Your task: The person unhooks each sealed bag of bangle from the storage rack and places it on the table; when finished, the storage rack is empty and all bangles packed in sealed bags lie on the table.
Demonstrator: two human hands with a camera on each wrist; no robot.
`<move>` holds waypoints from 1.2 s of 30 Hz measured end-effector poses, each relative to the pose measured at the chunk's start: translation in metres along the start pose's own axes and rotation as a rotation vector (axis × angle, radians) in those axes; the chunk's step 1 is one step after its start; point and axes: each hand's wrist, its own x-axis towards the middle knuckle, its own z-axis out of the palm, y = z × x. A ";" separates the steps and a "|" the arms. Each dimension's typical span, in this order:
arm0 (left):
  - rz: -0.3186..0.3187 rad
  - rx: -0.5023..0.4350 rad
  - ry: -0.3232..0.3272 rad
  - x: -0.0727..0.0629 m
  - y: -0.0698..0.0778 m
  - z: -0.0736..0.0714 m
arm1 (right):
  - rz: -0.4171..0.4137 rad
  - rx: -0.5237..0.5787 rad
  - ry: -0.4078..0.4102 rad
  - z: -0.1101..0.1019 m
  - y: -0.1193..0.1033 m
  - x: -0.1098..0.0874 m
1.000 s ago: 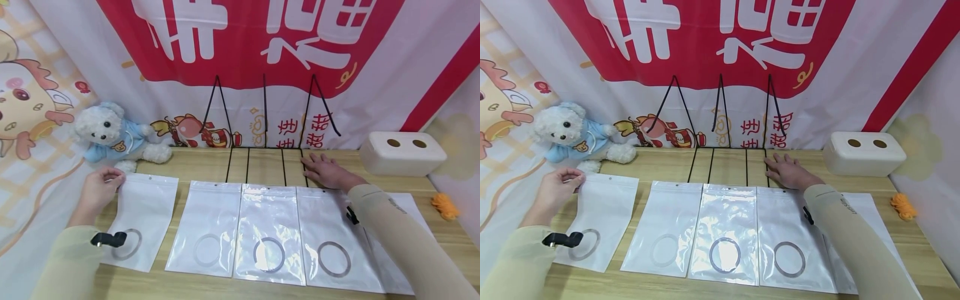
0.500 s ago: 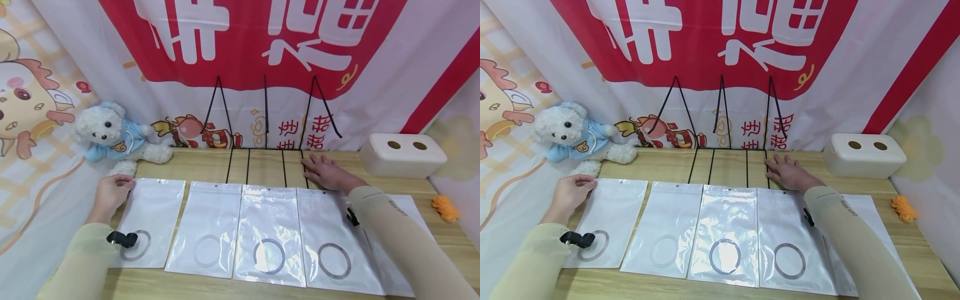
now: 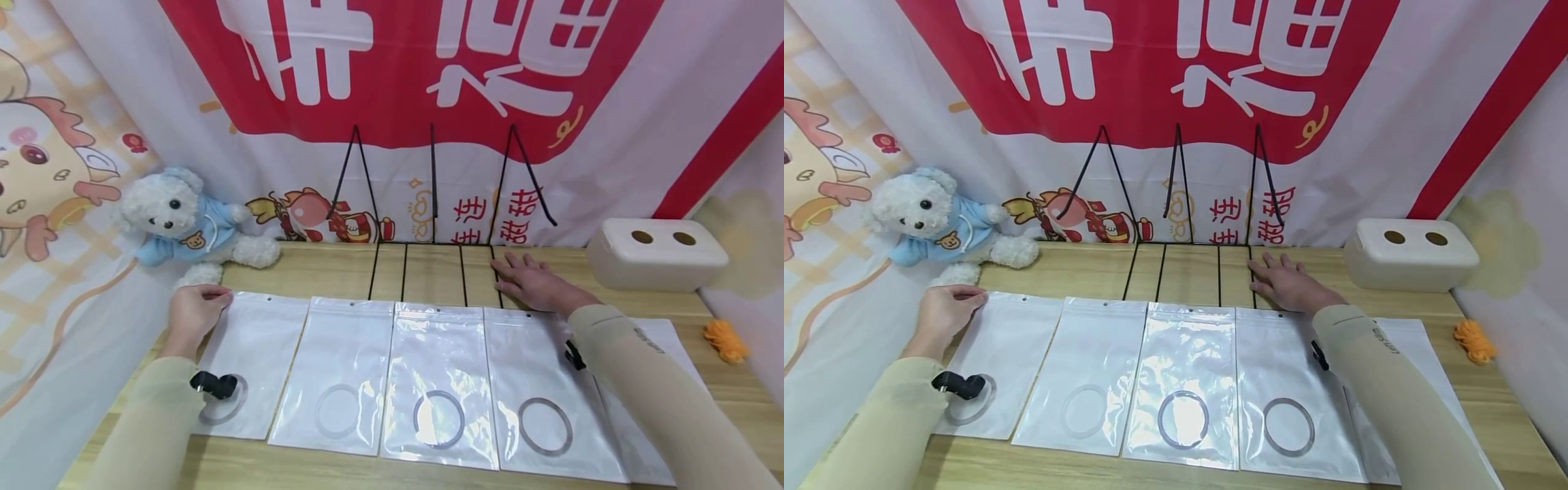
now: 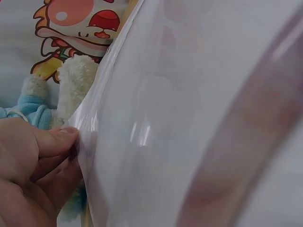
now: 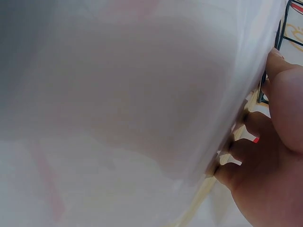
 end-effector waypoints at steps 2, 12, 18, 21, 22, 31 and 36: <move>-0.004 0.003 -0.004 0.000 0.001 0.001 | 0.002 0.006 0.000 0.000 0.000 0.001; 0.055 0.031 -0.003 0.000 0.002 0.000 | -0.012 -0.002 0.015 -0.001 0.000 0.001; 0.046 0.027 -0.054 -0.002 0.004 0.000 | -0.009 -0.008 0.007 -0.002 -0.002 0.000; 0.061 0.042 -0.059 -0.002 0.003 0.000 | -0.014 -0.015 0.005 -0.003 -0.002 -0.001; 0.070 0.050 -0.058 -0.002 0.003 -0.001 | -0.015 -0.016 0.005 -0.003 -0.002 -0.001; 0.148 0.029 -0.040 -0.007 0.005 -0.009 | -0.016 0.011 0.025 -0.005 0.001 -0.004; 0.200 -0.020 -0.021 -0.016 0.015 -0.015 | -0.032 0.058 0.091 -0.012 -0.001 -0.011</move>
